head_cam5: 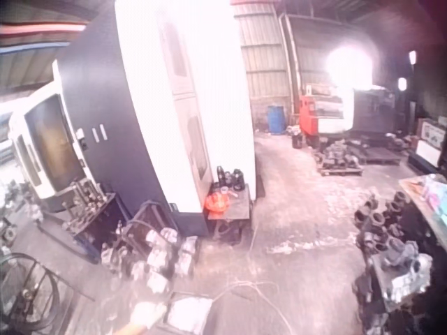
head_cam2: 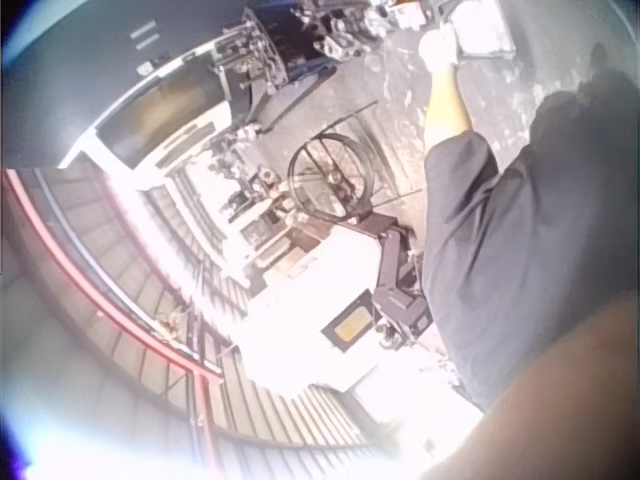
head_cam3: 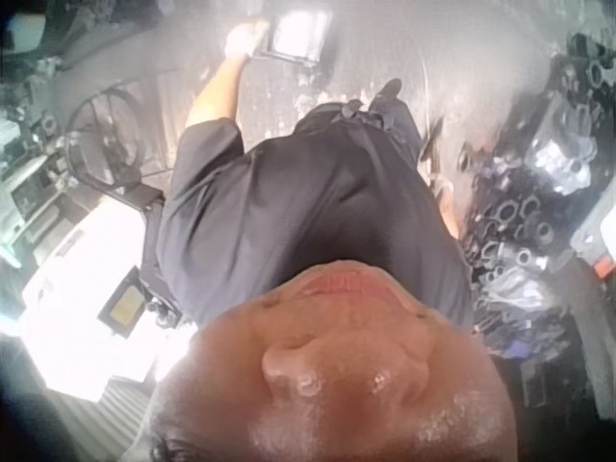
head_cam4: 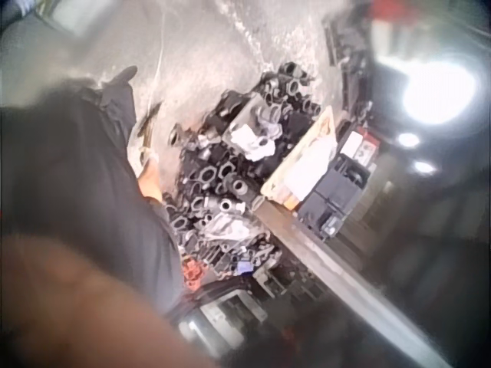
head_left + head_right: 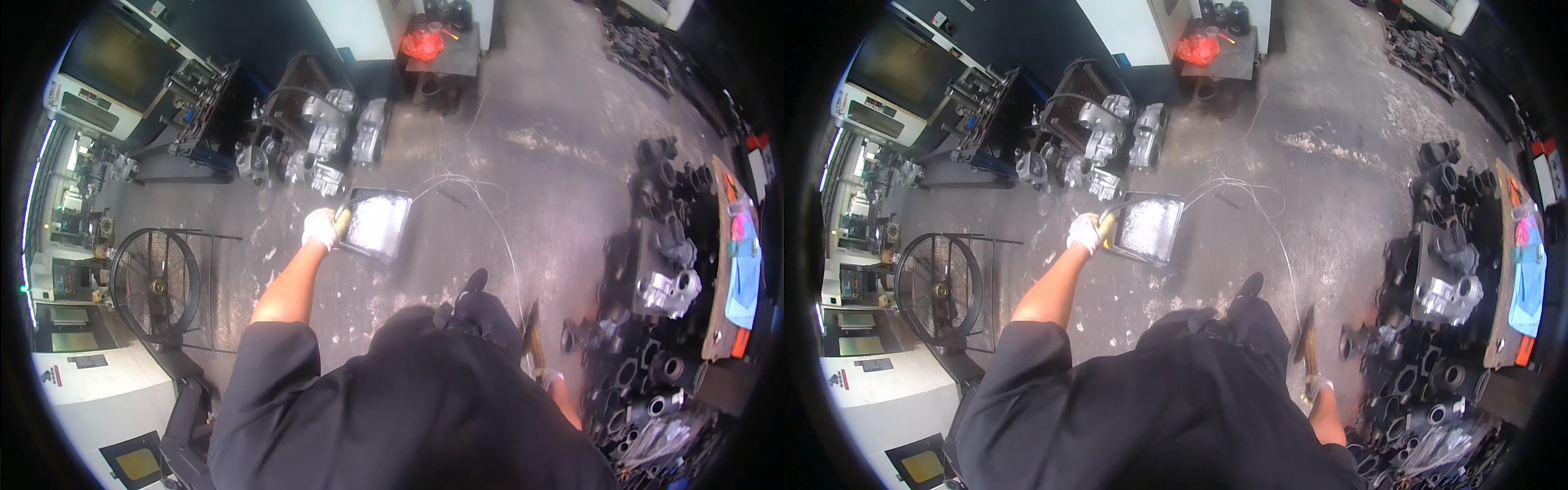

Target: The person sweeps debris from the floor with a broom, collects it into a dustpan, and empties the dustpan into a bin. The person then walks through the facility and uses a wrench to tighten a component on a large machine.

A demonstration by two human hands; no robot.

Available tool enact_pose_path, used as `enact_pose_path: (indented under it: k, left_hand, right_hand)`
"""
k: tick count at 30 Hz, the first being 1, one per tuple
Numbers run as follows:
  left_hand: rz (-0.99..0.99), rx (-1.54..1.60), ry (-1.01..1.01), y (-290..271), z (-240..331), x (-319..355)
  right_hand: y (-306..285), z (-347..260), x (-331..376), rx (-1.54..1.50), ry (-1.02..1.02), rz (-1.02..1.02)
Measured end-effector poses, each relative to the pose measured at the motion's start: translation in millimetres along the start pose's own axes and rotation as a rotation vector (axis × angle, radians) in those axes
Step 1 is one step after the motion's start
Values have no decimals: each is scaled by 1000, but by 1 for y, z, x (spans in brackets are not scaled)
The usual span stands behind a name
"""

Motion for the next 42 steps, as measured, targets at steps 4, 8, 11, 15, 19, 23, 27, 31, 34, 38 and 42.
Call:
enact_pose_path:
  k: [4, 8, 11, 15, 19, 23, 27, 31, 34, 38, 42]
  left_hand:
    - [23, -184, 236, -23, 75, -113]
    - [-48, -262, 339, -25, 128, -187]
    - [-124, -275, 454, 16, 155, -268]
    - [-292, -375, 563, 85, 180, -386]
    - [-453, -507, 588, 155, 197, -487]
    - [-554, -693, 875, 203, 212, -549]
    - [-614, -798, 931, 243, 215, -593]
    - [-536, -828, 940, 250, 219, -631]
    - [-526, -799, 812, 249, 200, -650]
    - [-379, -482, 572, 207, 194, -649]
    - [-233, -234, 416, 155, 175, -618]
  right_hand:
    - [-77, -183, -37, -18, -130, 234]
    - [-74, -352, 15, -41, -138, 161]
    - [-73, -444, 14, -31, -210, 164]
    - [-44, -554, 19, -345, -105, 9]
    - [-4, -644, 36, -514, -94, -88]
    - [41, -746, 17, -704, 10, -200]
    - [80, -842, -23, -843, 61, -186]
    - [112, -947, -25, -922, 95, -291]
    - [143, -1020, 16, -1011, -121, -533]
    - [135, -1029, 76, -879, -417, -670]
    - [85, -877, 48, -637, -318, -306]
Point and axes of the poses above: each hand's wrist, its own x-axis away from the middle knuckle, its own y-axis out of the palm, z = x × y, the point moved 8 cm from there along -x, towards the middle knuckle, and after that the axes turned 4 degrees about -y, right-handed, at the moved point
